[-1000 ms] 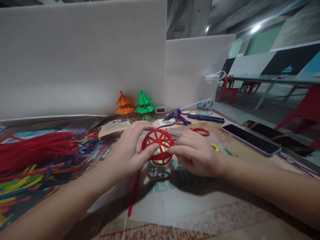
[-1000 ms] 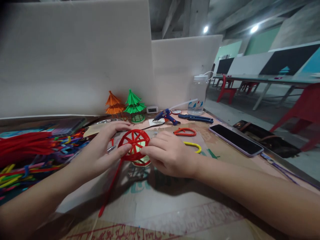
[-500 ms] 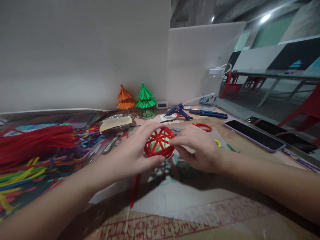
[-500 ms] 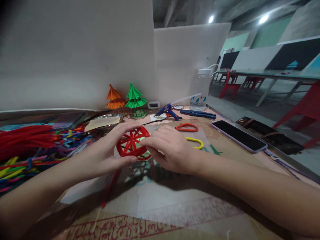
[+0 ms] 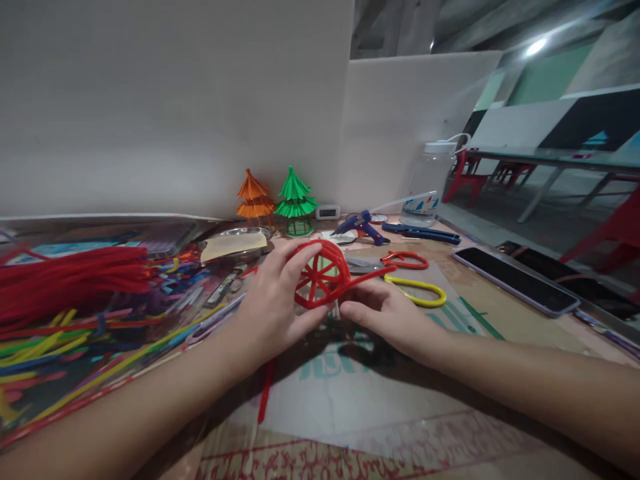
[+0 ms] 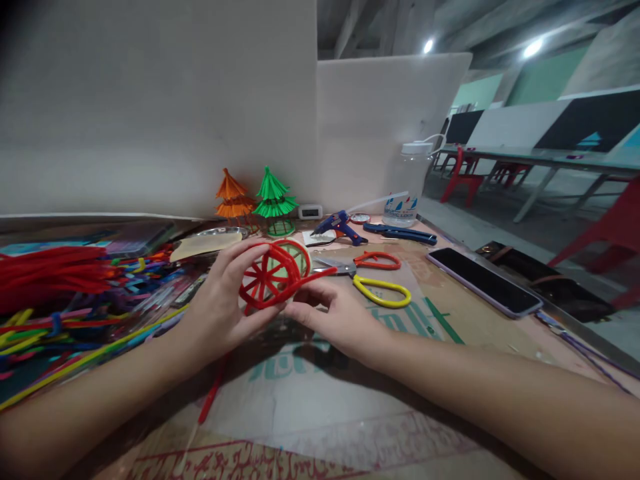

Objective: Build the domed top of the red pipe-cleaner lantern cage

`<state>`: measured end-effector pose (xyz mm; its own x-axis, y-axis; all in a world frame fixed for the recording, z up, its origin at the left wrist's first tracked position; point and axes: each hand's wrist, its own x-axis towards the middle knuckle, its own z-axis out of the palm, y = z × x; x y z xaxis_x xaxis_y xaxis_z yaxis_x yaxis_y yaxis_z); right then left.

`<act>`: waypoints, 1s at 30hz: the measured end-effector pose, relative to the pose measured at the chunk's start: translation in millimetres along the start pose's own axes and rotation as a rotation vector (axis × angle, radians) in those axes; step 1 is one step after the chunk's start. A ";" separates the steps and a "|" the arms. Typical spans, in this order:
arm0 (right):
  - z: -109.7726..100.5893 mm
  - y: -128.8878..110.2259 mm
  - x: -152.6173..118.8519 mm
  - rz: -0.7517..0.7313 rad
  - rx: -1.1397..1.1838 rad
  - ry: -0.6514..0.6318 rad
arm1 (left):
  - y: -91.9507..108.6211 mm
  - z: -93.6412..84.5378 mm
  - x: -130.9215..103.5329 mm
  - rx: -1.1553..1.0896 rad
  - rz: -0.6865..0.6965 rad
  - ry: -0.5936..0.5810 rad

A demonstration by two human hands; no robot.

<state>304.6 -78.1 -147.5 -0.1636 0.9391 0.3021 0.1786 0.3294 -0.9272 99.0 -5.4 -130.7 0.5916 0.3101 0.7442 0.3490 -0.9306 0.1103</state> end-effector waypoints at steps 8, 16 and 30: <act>13.6 -2.4 -2.3 0.122 0.278 0.063 | 0.6 10.4 -8.9 0.072 0.041 0.036; 12.7 3.0 1.0 0.188 0.321 0.095 | 0.8 15.6 -9.0 0.094 0.046 0.040; 11.1 -0.4 2.7 0.269 0.503 0.128 | -19.3 29.5 -18.3 -0.177 -0.061 0.038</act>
<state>293.3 -76.8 -148.8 -0.0525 0.9979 0.0370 -0.2903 0.0202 -0.9567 102.9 12.7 -165.9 0.5441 0.3624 0.7567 0.2484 -0.9310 0.2673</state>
